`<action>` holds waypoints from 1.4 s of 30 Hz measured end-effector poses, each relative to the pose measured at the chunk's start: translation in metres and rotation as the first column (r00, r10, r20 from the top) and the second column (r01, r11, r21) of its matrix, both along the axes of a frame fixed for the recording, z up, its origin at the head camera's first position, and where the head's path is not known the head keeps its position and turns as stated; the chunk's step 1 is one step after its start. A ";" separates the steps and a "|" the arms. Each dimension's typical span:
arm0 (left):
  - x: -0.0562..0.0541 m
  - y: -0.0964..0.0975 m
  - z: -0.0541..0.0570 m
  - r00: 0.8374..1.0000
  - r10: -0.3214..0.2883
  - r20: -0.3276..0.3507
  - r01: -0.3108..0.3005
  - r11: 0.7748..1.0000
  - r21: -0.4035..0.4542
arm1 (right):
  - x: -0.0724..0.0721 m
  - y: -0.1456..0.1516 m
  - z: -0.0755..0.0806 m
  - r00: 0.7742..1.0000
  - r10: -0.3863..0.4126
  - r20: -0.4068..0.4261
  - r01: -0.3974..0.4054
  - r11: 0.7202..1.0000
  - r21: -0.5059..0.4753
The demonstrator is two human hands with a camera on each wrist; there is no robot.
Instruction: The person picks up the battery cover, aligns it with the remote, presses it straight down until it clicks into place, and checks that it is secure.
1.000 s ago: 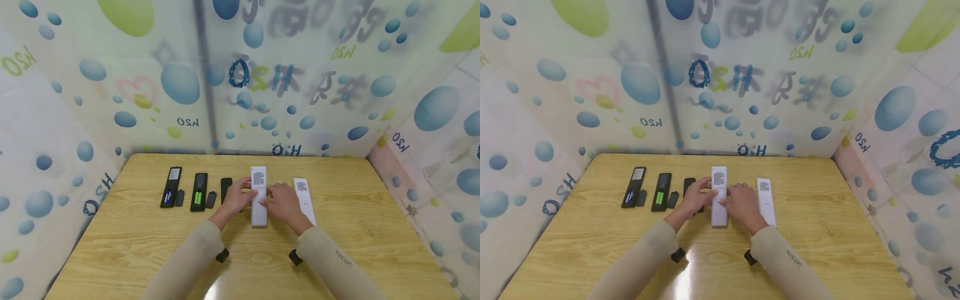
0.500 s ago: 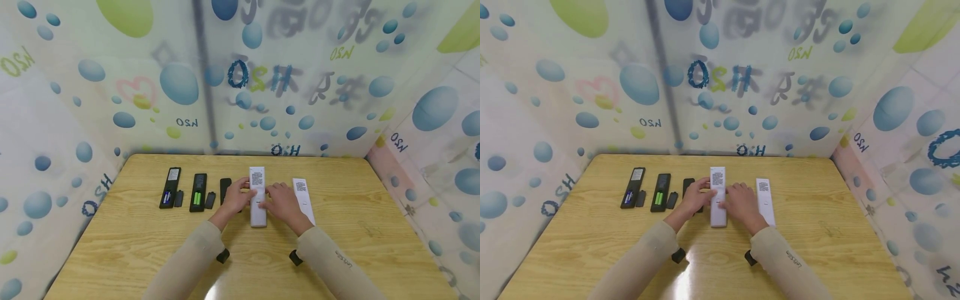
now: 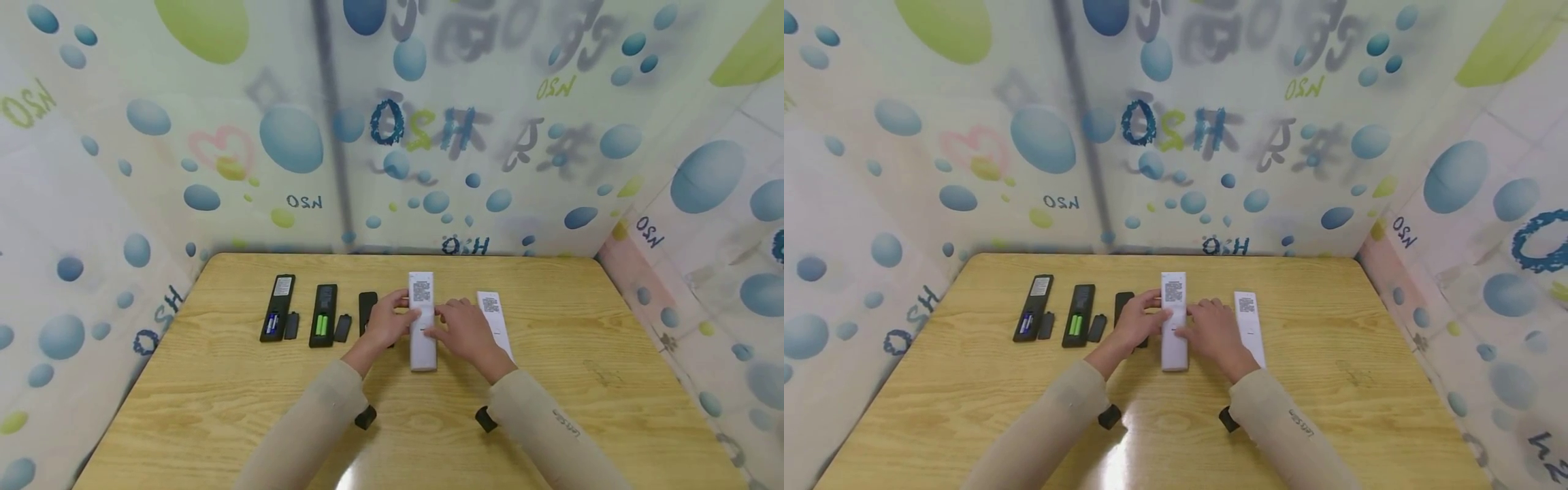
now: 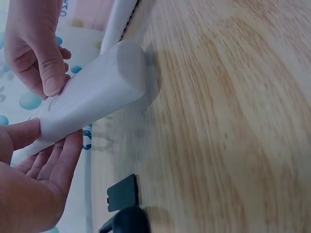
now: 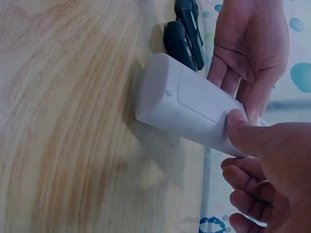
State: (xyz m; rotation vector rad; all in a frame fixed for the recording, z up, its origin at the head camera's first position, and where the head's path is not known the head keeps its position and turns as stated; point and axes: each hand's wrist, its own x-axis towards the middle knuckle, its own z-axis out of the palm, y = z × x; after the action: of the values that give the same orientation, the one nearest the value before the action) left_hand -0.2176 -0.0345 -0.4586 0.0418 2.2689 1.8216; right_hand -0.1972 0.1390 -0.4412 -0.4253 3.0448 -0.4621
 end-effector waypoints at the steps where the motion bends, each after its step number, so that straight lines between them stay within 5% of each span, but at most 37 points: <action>1: 0.000 0.001 0.000 1.000 0.000 0.000 0.000 1.000 0.003 | 0.000 0.002 0.000 1.000 0.000 -0.003 0.000 1.000 0.000; 21: -0.010 0.049 -0.011 0.992 0.020 0.122 -0.024 0.999 0.034 | -0.001 0.083 0.009 0.995 -0.041 -0.092 0.050 0.995 0.092; 42: -0.017 0.085 -0.020 0.986 0.002 0.169 0.003 1.000 -0.025 | -0.003 0.111 0.011 0.994 -0.111 0.003 0.110 0.988 0.109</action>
State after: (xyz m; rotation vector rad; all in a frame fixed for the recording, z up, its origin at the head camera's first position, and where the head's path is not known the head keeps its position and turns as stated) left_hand -0.2350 0.0509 -0.4783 -0.1122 2.1735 1.7252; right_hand -0.2005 0.2495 -0.4304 -0.2496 3.0775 -0.2987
